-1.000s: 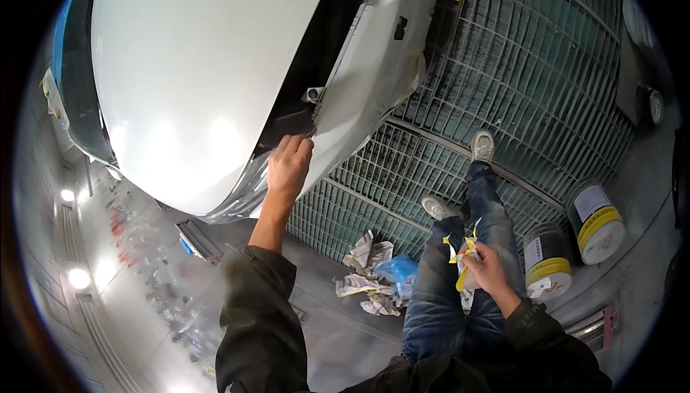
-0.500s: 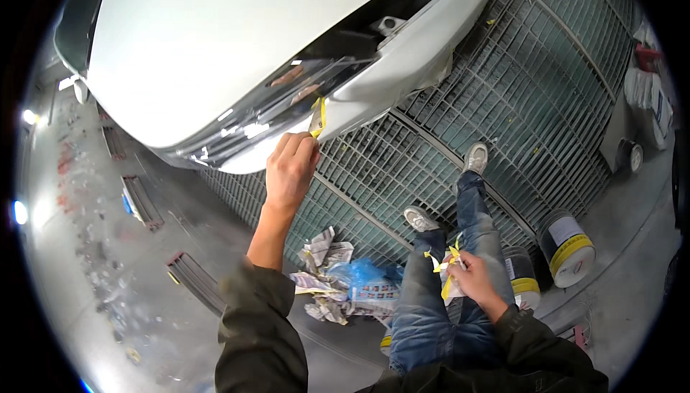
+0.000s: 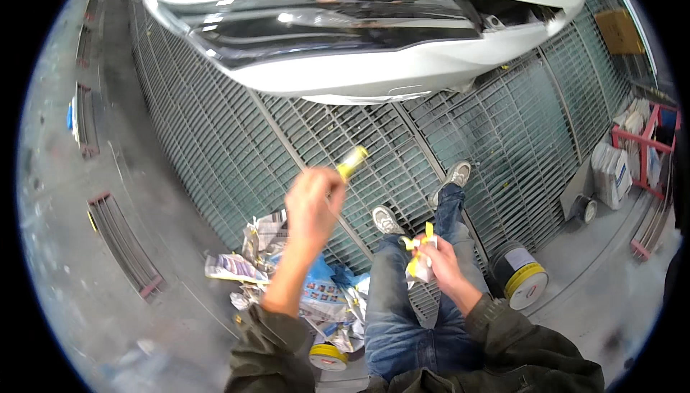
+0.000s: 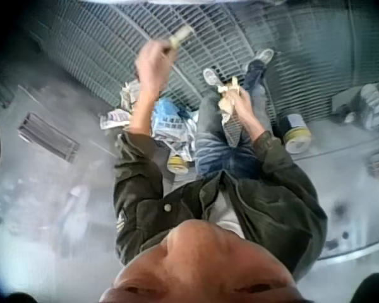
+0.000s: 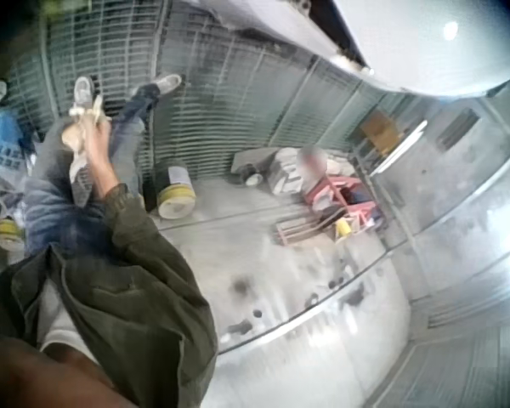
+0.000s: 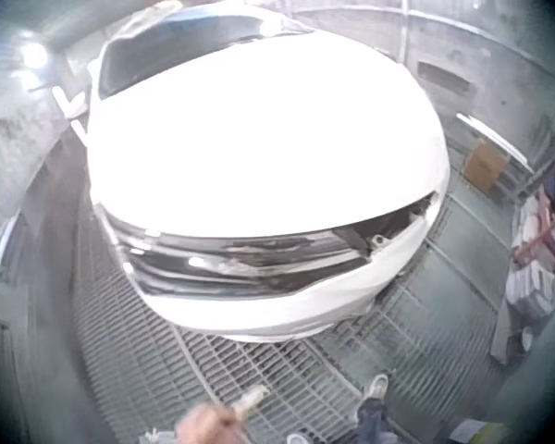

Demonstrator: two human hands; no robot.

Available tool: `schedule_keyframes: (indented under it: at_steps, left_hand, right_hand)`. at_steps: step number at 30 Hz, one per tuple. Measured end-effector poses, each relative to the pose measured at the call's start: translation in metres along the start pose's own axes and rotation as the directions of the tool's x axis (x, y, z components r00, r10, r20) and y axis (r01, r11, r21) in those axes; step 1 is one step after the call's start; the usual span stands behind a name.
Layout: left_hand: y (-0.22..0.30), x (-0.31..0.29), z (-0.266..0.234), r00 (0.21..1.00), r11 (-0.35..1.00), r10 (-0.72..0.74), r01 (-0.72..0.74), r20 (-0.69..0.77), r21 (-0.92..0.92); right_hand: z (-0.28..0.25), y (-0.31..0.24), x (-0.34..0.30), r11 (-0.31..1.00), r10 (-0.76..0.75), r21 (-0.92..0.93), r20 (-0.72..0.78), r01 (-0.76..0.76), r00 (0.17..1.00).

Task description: The person removes masking tape and newspaper coverings from the front bumper and headlight area of a white car. They peel off strips of yellow tape and crumpled newspaper, revealing the painted surface underneath.

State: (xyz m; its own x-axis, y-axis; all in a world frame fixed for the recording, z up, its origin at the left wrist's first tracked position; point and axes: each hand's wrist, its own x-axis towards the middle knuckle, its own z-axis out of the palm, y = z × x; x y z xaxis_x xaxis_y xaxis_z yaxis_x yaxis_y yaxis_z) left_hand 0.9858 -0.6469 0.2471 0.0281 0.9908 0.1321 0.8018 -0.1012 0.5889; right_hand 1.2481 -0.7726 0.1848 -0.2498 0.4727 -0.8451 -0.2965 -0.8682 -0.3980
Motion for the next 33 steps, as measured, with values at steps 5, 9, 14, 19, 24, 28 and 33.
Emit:
schedule_keyframes:
  at_steps: [5, 9, 14, 19, 24, 28, 33]
  left_hand:
    - [0.054, -0.159, 0.013, 0.945, 0.917, -0.302, 0.325, 0.13, -0.232]
    - [0.093, -0.191, -0.001, 0.92, 0.899, -0.343, 0.38, 0.187, -0.217]
    - [0.142, -0.177, -0.026, 0.945, 0.973, -0.094, 0.154, 0.313, -0.172]
    - [0.222, -0.1, 0.009, 0.952, 0.965, 0.102, -0.024, 0.288, -0.26]
    - [0.312, -0.029, 0.104, 0.972, 0.944, 0.202, -0.159, 0.125, -0.288]
    - [0.426, 0.042, 0.189, 0.934, 0.95, 0.196, -0.105, 0.297, -0.295]
    - [0.579, 0.134, 0.275, 0.929, 0.902, 0.175, -0.019, 0.327, -0.431]
  right_hand:
    - [0.095, 0.002, -0.001, 0.805, 0.274, 0.506, 0.146, -0.31, 0.951]
    - [0.103, 0.025, -0.028, 0.955, 0.198, 0.211, 0.067, -0.208, 0.978]
    - [0.068, -0.005, -0.06, 0.974, 0.089, 0.21, 0.012, -0.09, 0.996]
    - [-0.004, -0.083, -0.077, 0.893, 0.137, 0.421, 0.081, -0.159, 0.987]
    - [-0.117, -0.148, -0.115, 0.759, 0.083, 0.577, 0.376, -0.303, 0.923]
    - [-0.248, -0.195, -0.125, 0.523, -0.319, 0.783, 0.546, -0.337, 0.775]
    - [-0.381, -0.323, -0.189, 0.678, -0.356, 0.733, 0.275, 0.045, 0.893]
